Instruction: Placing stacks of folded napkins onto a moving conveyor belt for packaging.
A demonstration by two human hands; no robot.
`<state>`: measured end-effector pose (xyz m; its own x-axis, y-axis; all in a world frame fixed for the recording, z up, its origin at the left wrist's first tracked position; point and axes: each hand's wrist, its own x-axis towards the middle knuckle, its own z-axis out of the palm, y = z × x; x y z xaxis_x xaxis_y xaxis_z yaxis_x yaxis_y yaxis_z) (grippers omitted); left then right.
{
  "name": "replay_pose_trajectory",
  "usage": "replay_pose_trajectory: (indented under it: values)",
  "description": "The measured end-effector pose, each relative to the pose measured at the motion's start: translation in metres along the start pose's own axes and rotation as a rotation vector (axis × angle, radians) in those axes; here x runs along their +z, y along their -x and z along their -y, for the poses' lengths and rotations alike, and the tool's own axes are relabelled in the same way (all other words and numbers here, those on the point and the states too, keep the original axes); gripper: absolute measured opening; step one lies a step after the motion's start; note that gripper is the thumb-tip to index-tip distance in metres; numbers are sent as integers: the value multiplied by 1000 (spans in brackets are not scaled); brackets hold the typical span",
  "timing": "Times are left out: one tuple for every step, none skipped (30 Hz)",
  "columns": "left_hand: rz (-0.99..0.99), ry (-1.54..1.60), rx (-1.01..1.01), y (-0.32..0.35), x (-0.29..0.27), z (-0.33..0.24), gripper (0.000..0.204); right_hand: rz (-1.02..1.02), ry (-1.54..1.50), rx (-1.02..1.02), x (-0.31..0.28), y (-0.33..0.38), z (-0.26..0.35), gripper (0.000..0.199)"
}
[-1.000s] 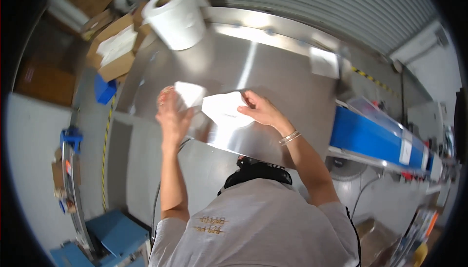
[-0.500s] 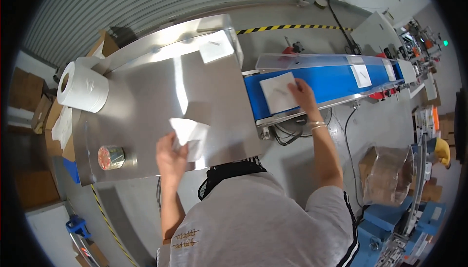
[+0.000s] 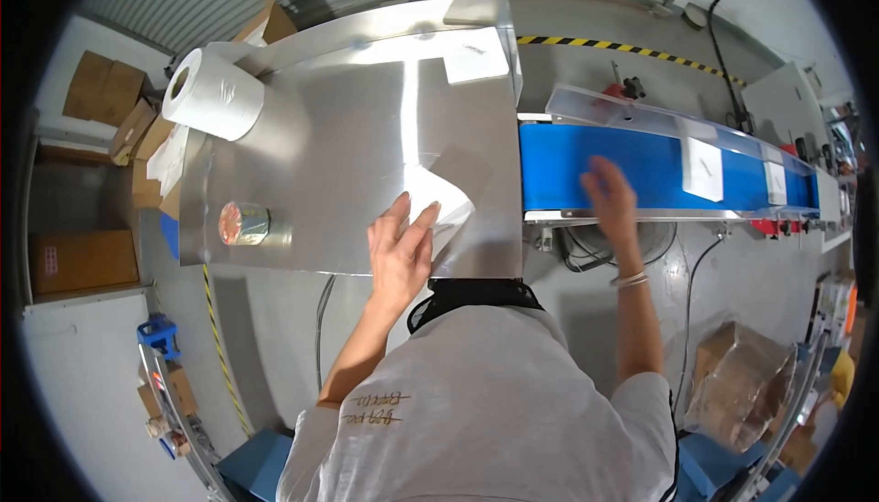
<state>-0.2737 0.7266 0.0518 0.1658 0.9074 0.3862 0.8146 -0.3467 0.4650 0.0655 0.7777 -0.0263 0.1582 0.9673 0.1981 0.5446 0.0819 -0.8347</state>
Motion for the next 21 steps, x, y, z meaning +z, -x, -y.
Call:
replay_pose_trajectory:
  values:
    - [-4, -10, -9, 1, -1, 1, 39, 132, -110, 23, 18, 7, 27, 32]
    - [-9, -15, -8, 3, -1, 2, 39, 203, -183, 14, 33, 11, 50, 31]
    - [-15, -18, -6, 4, -1, 3, 40, 272, -256, 6, 47, 14, 68, 30]
    - [-17, -22, -6, 4, -2, 3, 40, 300, -324, -29, 59, 17, 80, 31]
    - [-17, -25, -9, 5, -2, 3, 40, 327, -391, -62, 68, 18, 88, 33]
    - [-17, -27, -12, 6, -2, 4, 39, 373, -410, -59, 75, 18, 95, 35]
    - [-19, -28, -10, 6, -2, 4, 39, 419, -428, -56, 80, 16, 100, 38]
    - [-15, -30, -3, 7, -2, 5, 39, 470, -420, -46, 82, 14, 106, 40]
    - [-10, -32, 5, 7, -2, 6, 39, 469, -421, -48, 86, 13, 108, 40]
    - [-12, -32, 8, 7, -2, 6, 39, 539, -416, -75, 88, 10, 108, 40]
    - [-16, -35, 19, 7, -1, 6, 39, 610, -412, -101, 89, 7, 109, 40]
    - [-19, -38, 29, 7, -1, 6, 40, 607, -412, -101, 91, 5, 111, 40]
    - [-20, -33, 36, 6, -1, 6, 40, 665, -408, -95, 91, 4, 112, 39]
    - [-7, -28, 46, 4, -2, 6, 38, 722, -403, -88, 91, 2, 113, 39]
    - [8, -20, 56, 3, -3, 5, 36, 713, -398, -86, 92, 1, 111, 39]
    - [11, -15, 62, 2, -4, 3, 36, 704, -348, -197, 94, -1, 106, 38]
    - [11, 18, -3, 1, -6, 1, 35, 693, -294, -306, 93, -2, 102, 38]
    - [13, 52, -67, 0, -7, -1, 35, 665, -313, -234, 87, 2, 98, 30]
    - [33, 26, -71, -3, -11, -1, 38, 658, -435, -93, 79, 2, 85, 24]
    - [18, 15, -112, -1, -11, 2, 39, 652, -557, 45, 70, 4, 66, 19]
    - [4, 1, -155, 2, -11, 5, 41, 545, -444, 145, 60, 1, 39, 17]
